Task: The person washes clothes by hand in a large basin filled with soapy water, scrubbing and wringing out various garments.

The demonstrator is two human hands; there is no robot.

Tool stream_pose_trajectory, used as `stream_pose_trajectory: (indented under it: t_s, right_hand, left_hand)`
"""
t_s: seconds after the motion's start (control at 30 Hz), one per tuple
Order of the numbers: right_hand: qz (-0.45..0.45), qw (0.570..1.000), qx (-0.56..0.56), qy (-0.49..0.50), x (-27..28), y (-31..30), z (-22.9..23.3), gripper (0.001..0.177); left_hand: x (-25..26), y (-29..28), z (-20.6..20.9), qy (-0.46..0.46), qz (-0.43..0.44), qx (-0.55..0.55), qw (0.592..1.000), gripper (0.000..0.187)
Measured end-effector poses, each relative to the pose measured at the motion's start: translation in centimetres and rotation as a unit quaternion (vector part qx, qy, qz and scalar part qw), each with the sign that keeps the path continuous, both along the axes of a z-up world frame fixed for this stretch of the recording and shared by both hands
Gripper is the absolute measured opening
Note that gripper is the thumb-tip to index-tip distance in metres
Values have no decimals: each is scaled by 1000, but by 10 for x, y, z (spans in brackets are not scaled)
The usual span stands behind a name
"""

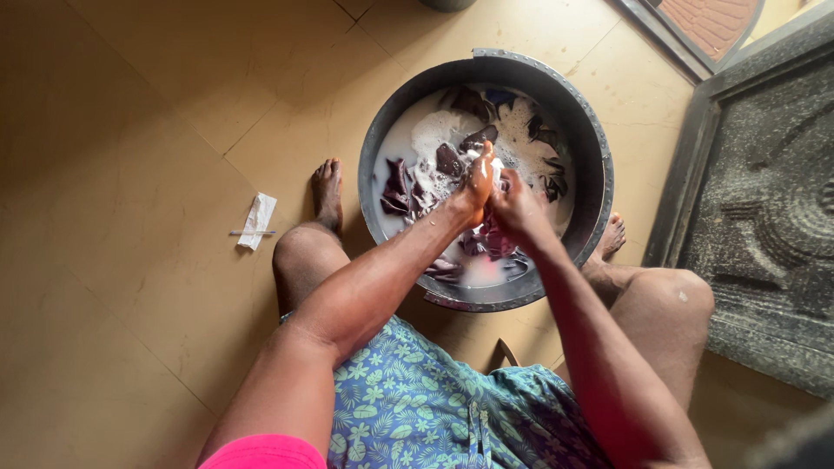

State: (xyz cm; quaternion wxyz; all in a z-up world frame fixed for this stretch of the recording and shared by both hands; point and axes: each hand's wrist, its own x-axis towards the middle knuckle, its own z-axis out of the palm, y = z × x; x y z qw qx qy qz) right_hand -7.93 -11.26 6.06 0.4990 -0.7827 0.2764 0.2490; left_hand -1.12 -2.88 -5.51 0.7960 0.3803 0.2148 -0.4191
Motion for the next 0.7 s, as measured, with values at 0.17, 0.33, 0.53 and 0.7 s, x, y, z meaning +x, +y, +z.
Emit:
stream_pose_trajectory:
  t_s: [0.17, 0.33, 0.53, 0.7]
  right_hand:
    - [151, 944, -236, -174, -26, 34, 12, 24]
    - [167, 884, -285, -330, -48, 57, 16, 16]
    - [89, 863, -335, -366, -7, 24, -35, 28]
    - [47, 825, -388, -409, -2, 26, -54, 34]
  left_hand:
    - [12, 3, -79, 84, -16, -128, 988, 35]
    - [23, 3, -98, 39, -51, -139, 988, 28]
    - [8, -7, -81, 51, -52, -111, 991, 29]
    - [7, 3, -63, 38, -48, -95, 994, 30]
